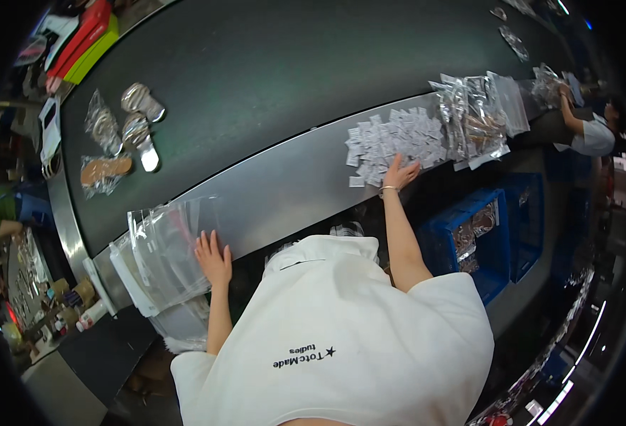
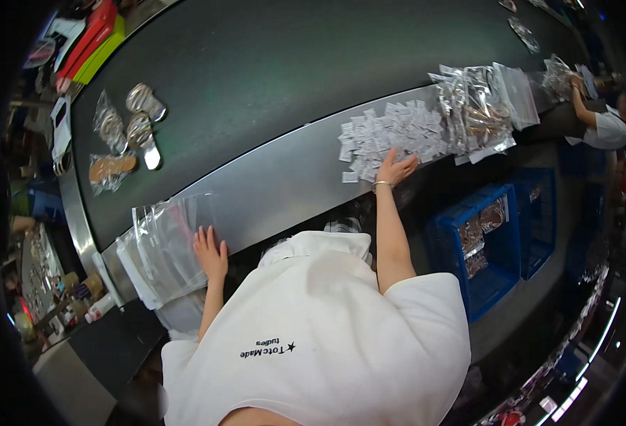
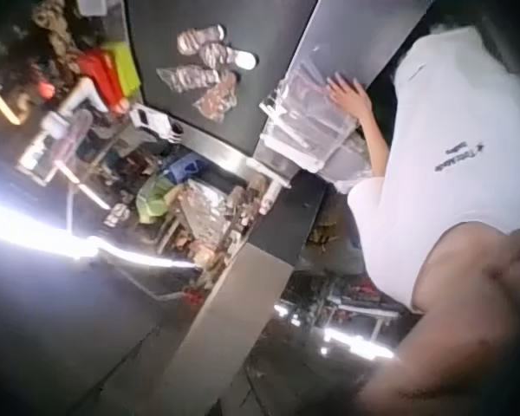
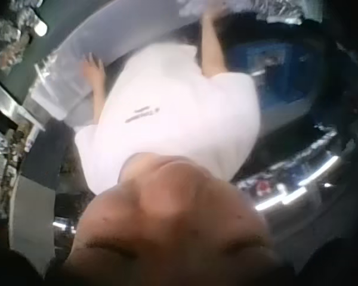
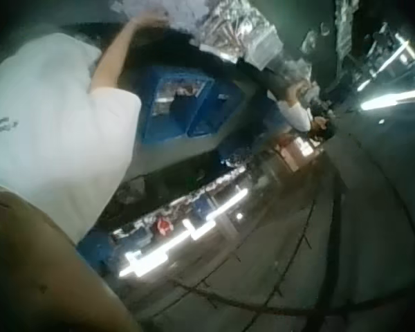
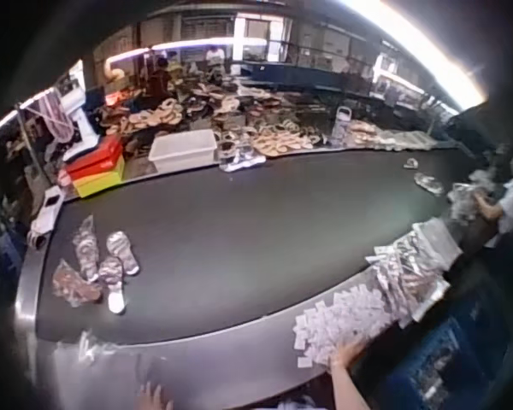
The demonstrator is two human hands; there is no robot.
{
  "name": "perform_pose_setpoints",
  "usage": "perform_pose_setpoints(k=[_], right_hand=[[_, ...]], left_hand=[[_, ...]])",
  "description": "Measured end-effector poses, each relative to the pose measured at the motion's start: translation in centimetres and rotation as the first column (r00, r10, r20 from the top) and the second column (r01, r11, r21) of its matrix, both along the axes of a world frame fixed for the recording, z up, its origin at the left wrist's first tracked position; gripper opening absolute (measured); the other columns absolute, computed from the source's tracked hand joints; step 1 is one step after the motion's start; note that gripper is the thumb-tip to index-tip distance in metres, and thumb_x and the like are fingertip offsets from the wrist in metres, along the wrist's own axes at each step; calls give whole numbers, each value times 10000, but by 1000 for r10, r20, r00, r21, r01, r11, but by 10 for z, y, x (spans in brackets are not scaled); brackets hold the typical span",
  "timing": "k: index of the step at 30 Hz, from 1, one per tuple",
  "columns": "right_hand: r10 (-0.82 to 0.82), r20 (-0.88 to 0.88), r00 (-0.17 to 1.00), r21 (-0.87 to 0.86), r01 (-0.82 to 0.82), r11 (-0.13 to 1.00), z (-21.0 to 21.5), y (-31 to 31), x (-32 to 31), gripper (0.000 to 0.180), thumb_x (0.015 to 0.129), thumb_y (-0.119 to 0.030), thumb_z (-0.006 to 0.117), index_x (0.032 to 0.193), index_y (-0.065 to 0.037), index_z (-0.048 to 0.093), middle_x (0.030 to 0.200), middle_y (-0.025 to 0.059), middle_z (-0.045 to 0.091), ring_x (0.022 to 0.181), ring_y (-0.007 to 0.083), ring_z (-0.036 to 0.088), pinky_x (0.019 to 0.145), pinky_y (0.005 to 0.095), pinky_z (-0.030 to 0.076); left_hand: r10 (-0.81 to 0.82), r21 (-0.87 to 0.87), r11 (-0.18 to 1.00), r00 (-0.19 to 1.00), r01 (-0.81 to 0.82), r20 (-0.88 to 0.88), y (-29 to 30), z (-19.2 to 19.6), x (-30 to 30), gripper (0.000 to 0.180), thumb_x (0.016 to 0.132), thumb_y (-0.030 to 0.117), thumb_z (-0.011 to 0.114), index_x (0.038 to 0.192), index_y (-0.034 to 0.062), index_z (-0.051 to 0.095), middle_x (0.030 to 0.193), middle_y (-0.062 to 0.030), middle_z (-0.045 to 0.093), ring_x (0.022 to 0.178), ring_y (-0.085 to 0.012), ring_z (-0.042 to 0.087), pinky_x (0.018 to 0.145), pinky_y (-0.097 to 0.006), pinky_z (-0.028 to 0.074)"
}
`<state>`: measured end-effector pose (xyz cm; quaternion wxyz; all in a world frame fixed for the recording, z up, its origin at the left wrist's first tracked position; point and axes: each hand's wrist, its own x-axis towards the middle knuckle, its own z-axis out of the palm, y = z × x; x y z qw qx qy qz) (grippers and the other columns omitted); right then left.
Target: The person repeatedly picks up pairs of sandals from a table, places them into clear plastic bags, and seals them. The packaged sandals are then stacked on the table or placed into blue crates. The process is repetitive and involves handling multiple pairs of footwear.
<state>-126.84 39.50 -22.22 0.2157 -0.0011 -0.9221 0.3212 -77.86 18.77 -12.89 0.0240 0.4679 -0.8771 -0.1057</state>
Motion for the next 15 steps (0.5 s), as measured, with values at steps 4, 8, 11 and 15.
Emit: perform_pose_setpoints(k=[4,8,11,15], right_hand=[[34,96,995,70,-41,997,1,-18,-3,691,805,-389,607,1241,84,355,1220,281,415,1161,396,380,985,469,296],[74,79,994,10,-75,997,11,-30,8,658,800,-367,621,1188,114,396,1160,302,456,1089,432,437,925,465,361],[-9,-56,998,-49,7,999,-10,-30,7,631,781,-368,646,1161,91,438,1120,287,494,1035,418,477,896,461,383],[-68,-79,995,-69,63,996,8,-37,6,438,766,-318,662,994,47,583,1009,213,586,928,340,553,837,412,430]], left_hand=[[155,-23,988,988,-156,-27,-12,-10,6,563,844,317,497,1350,130,335,1418,-155,256,1311,-356,208,1056,-498,153],[265,14,964,964,-265,-30,-28,-6,4,553,855,280,491,1349,101,317,1408,-186,253,1297,-387,211,1052,-513,139],[271,33,962,945,-270,-181,-45,12,-5,520,861,269,487,1322,77,344,1402,-194,255,1299,-391,203,1054,-512,132],[330,-19,932,868,-362,-370,-105,21,-23,432,849,240,505,1228,48,428,1376,-219,273,1286,-405,207,1045,-511,158]])
